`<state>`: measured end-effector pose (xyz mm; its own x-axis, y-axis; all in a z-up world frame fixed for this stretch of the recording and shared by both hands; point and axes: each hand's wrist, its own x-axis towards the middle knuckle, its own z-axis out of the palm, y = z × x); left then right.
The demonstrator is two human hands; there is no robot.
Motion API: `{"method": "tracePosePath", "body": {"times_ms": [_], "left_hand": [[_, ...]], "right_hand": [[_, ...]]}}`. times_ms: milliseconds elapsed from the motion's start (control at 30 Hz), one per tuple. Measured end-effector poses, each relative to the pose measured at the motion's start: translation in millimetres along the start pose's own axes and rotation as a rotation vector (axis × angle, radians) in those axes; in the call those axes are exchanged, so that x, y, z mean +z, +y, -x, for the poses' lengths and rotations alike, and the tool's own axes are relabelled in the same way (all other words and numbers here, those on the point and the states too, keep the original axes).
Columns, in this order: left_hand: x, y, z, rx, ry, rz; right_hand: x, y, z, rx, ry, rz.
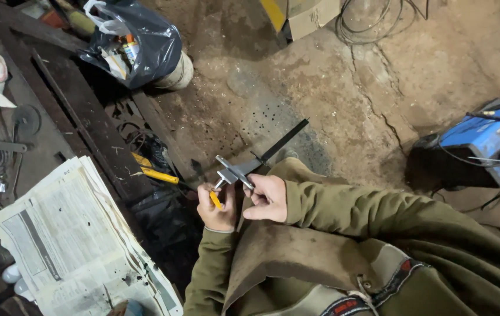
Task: Painting a black metal stand or bracket using a paint brush.
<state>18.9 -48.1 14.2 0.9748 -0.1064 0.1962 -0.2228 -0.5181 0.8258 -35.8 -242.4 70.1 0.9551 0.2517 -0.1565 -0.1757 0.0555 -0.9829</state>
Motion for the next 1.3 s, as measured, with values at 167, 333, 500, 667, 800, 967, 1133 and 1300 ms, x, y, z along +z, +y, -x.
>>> {"method": "tracePosePath", "body": {"times_ms": [167,333,500,667,800,967,1133,1300], "left_hand": [[-2.6,-0.3,5.3,0.027,0.031,0.066],[-10.5,3.4,12.4,0.020,0.029,0.268],[-17.4,4.0,15.8,0.022,0.061,0.234],[-23.5,8.0,14.2,0.018,0.058,0.226],[-24.1,9.4,11.0,0.043,0.015,0.209],[-22.8,5.1,12.0,-0.007,-0.028,0.226],[-17.9,-1.2,12.3,0.011,-0.024,0.289],[-17.9,-2.4,12.1,0.020,-0.031,0.301]], "right_hand": [[-1.9,15.1,-4.5,0.002,0.006,0.020],[-6.7,30.6,-9.8,0.041,0.028,-0.107],[-5.6,21.6,-12.7,0.089,0.019,-0.160],[-2.5,18.5,-13.6,0.116,0.006,-0.229],[-1.1,5.1,-12.5,0.043,-0.025,-0.129],[1.0,-1.3,-10.5,0.034,-0.055,0.049],[2.9,10.8,-11.2,0.060,-0.048,0.002],[3.6,15.4,-11.5,0.066,-0.035,-0.025]]}}
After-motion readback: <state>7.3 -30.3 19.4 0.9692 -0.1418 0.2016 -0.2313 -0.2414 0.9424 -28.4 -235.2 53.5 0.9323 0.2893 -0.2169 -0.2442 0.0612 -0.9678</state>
